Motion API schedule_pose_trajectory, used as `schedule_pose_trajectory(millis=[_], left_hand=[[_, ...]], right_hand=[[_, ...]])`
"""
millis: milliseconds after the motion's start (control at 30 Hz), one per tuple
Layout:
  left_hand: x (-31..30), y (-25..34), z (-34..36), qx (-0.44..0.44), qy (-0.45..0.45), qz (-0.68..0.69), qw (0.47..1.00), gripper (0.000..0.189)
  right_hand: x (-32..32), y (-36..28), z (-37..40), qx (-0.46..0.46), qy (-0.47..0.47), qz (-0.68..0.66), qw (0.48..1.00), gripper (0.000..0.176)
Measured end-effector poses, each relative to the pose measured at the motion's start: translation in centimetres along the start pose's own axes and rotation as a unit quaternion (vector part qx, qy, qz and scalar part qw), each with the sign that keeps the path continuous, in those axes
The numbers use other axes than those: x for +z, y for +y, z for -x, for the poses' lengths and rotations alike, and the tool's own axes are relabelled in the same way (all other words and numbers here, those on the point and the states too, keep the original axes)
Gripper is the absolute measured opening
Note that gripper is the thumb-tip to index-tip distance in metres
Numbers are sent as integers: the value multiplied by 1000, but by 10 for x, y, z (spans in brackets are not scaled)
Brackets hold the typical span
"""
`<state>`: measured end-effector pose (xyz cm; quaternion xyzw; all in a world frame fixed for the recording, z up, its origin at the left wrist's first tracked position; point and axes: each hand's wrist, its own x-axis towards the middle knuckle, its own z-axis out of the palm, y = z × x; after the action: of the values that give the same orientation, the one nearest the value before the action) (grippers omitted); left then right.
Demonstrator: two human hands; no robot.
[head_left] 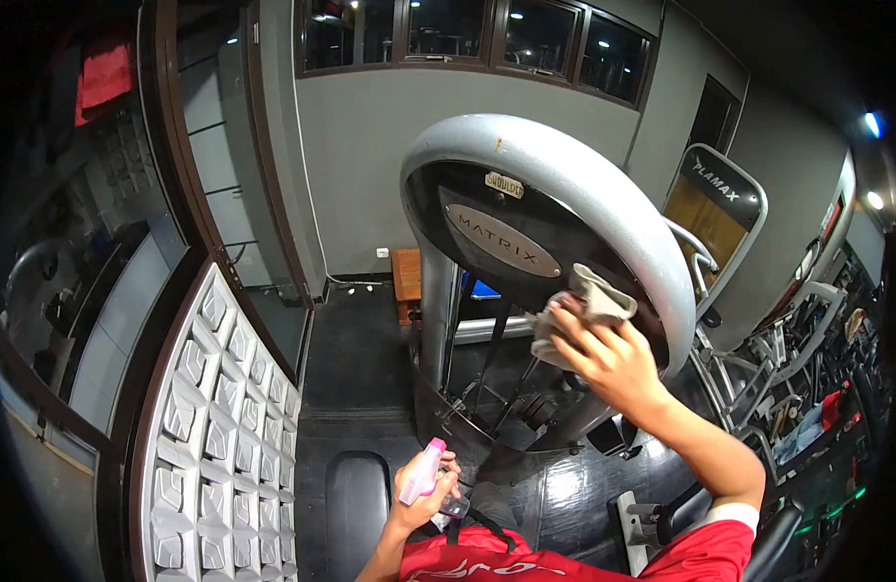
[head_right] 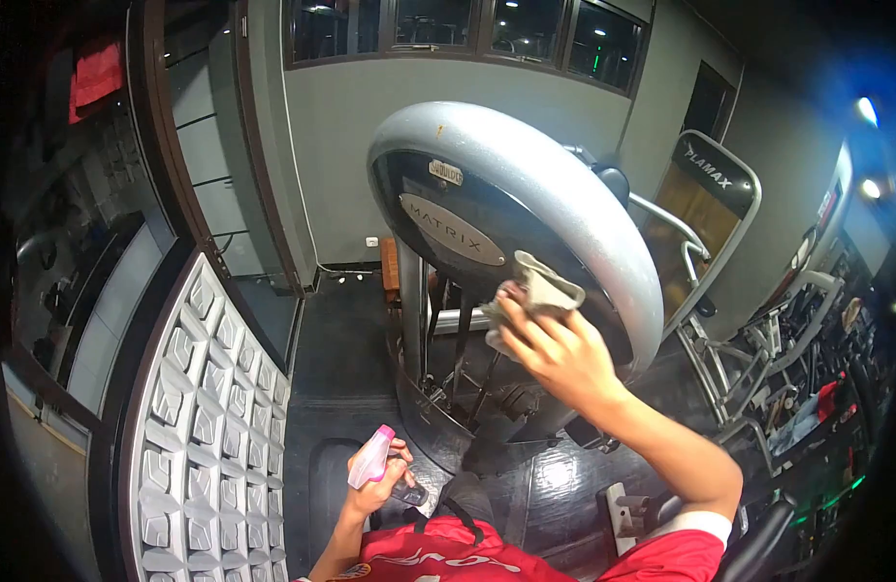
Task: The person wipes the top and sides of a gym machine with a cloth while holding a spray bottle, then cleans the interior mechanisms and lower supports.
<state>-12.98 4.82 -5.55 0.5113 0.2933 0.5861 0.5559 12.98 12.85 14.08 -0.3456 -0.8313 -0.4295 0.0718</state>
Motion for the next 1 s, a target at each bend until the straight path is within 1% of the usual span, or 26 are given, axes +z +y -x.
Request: schedule_pose_trajectory(millis=[33, 100, 267, 367, 400, 433, 500, 600, 633, 700, 767, 833, 900, 967, 1000], left_hand=[[-1, -1, -1, -1, -4, -5, 1000, 28], [-2, 1, -2, -6, -3, -1, 1000, 28], [-7, 1, -2, -4, 1, 4, 1000, 28], [-11, 1, -1, -16, 13, 25, 999, 28], [-12, 1, -2, -14, 15, 13, 1000, 28], [-13, 1, -1, -14, 17, 1, 1000, 27], [-17, -4, 0, -24, 7, 4, 1000, 27], [-16, -6, -2, -22, -1, 3, 1000, 27], [-15, -5, -2, -19, 0, 1, 1000, 27], [-15, -6, -1, -17, -1, 7, 1000, 27], [-15, -7, -2, -12, 2, 13, 1000, 27], [-13, -8, -1, -31, 22, 28, 999, 29], [-13, -10, 0, -37, 13, 3, 999, 26], [-14, -12, -1, -36, 22, 12, 999, 25], [-13, -12, -1, -39, 21, 12, 999, 25]], right_hand=[[-1, 4, 13, -2, 3, 31, 1000, 34], [-9, 9, 31, 16, 21, 50, 998, 36], [-21, 9, 62, 86, 29, 55, 994, 34], [-13, 3, 85, 137, 46, 61, 988, 30], [-11, 3, 91, 148, 59, 59, 986, 29], [-10, 6, 93, 140, 77, 70, 985, 28], [-18, 15, 86, 122, 109, 61, 985, 27], [-34, 35, 63, 136, 204, 29, 969, 30], [-43, 41, 49, 150, 238, 17, 960, 30], [-51, 55, 18, 139, 325, 16, 935, 31], [-59, 63, -20, 150, 357, 47, 921, 38], [-63, 65, -58, 130, 305, 53, 942, 43], [-51, 58, -86, 107, 168, 23, 980, 44], [-27, 43, -90, 97, 99, 18, 990, 43], [-23, 37, -85, 109, 88, 29, 990, 42]])
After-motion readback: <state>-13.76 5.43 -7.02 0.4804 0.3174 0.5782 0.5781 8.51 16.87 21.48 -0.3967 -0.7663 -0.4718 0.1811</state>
